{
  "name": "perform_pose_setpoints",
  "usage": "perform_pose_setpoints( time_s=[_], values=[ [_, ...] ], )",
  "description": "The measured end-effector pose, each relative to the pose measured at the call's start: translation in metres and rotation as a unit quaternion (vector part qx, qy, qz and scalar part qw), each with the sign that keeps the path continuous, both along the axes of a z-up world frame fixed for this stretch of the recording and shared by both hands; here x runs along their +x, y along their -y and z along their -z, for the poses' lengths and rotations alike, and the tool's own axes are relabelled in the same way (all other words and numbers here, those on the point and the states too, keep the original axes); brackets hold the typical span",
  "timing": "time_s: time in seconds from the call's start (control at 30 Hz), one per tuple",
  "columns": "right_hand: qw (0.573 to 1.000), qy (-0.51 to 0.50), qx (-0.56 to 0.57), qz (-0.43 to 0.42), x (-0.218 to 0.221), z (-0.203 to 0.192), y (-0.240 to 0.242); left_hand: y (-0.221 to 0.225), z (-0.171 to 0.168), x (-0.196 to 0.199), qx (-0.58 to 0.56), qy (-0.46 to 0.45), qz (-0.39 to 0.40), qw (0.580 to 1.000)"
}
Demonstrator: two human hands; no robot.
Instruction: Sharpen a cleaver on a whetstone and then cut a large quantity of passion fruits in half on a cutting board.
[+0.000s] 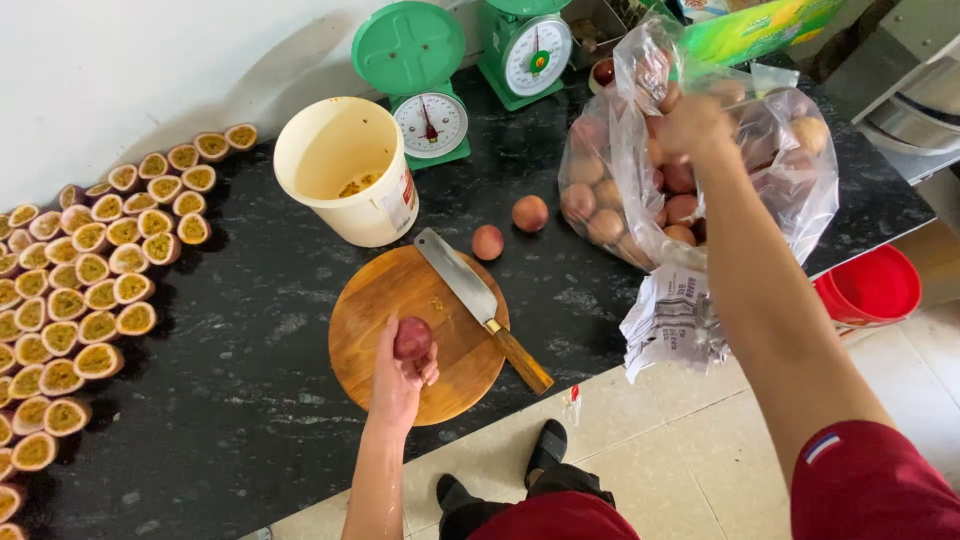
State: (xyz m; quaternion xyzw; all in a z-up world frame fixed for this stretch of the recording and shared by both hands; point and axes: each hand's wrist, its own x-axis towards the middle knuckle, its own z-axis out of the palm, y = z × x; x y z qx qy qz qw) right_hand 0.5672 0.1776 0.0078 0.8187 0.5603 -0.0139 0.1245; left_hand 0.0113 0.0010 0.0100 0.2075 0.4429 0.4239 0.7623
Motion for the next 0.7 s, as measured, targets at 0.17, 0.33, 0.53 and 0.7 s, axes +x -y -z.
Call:
perform_pose_setpoints(
  time_s=[0.17,0.33,0.53,0.7],
  values=[
    [0.954,-0.225,0.142,-0.139,-0.014,0.052,-0.015,0.0,0.007,0.009,0.027,0.0,0.023,0.999],
    [0.934,-0.238,0.177,-0.197,-0.028,0.069,-0.036,-0.003,0.008,0.013,0.008,-0.008,0.024,1.0],
    [0.924,-0.206,0.252,-0.2,-0.013,0.072,-0.03,-0.006,0.015,0.009,0.011,-0.001,0.025,1.0],
    [0.986,-0.091,0.12,0.064,-0.01,-0.019,0.035,-0.01,0.013,0.004,0.005,0.004,0.029,1.0]
  ],
)
